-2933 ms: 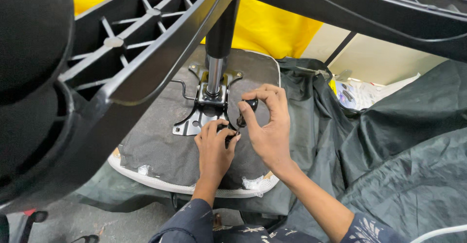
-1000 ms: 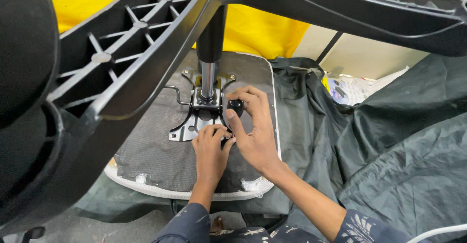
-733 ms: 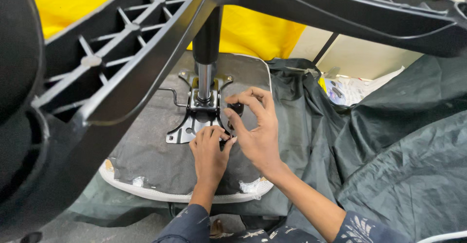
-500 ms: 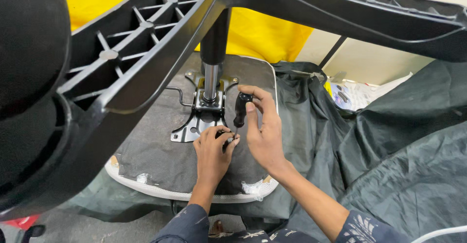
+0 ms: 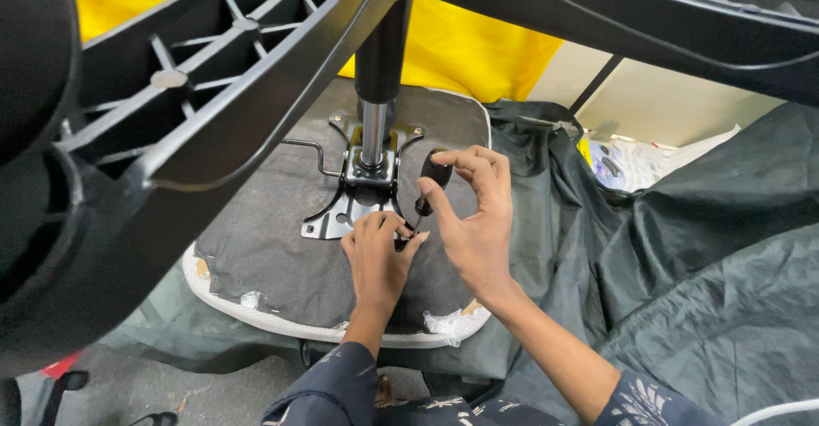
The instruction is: The person uses a screwdriver to tighten screws on the metal base of an office chair. They work on multiple screw holes around the central pole, then lift the chair seat to inspect the underside before placing it back down.
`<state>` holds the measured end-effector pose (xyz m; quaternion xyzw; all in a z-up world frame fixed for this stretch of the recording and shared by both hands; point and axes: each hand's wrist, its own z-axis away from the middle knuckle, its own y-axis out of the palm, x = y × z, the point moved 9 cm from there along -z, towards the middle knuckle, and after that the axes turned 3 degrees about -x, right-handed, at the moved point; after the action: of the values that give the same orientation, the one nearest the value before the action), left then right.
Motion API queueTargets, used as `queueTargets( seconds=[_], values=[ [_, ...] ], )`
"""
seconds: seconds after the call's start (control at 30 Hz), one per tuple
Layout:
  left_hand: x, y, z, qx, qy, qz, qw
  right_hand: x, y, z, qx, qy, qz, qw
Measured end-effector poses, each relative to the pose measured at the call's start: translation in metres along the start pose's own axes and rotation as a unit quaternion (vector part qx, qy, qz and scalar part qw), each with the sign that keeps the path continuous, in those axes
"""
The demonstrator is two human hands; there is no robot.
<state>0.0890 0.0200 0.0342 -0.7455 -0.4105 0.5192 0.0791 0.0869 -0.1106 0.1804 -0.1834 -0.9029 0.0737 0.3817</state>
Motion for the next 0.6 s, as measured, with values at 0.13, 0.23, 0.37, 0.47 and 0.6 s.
queueTargets(
  seconds=[0.13, 0.23, 0.37, 0.47, 0.6],
  values=[
    [-0.003, -0.004, 0.001, -0.001, 0.009, 0.003, 1.000, -0.004, 0.002, -0.002, 0.003, 0.000, 0.009, 1.000],
    [-0.004, -0.005, 0.005, -0.003, 0.027, 0.009, 1.000, -0.005, 0.001, -0.002, -0.013, -0.017, 0.017, 1.000],
    [-0.005, -0.012, 0.011, -0.021, 0.078, 0.024, 0.996, -0.015, -0.001, -0.005, -0.015, 0.023, -0.037, 0.999],
    [0.001, -0.008, 0.011, -0.017, 0.078, 0.031, 0.996, -0.022, 0.000, -0.004, 0.019, 0.057, -0.101, 0.993],
    [0.006, -0.003, 0.011, -0.020, 0.046, 0.037, 0.998, -0.018, -0.002, -0.006, 0.039, 0.020, -0.111, 0.993]
  ],
)
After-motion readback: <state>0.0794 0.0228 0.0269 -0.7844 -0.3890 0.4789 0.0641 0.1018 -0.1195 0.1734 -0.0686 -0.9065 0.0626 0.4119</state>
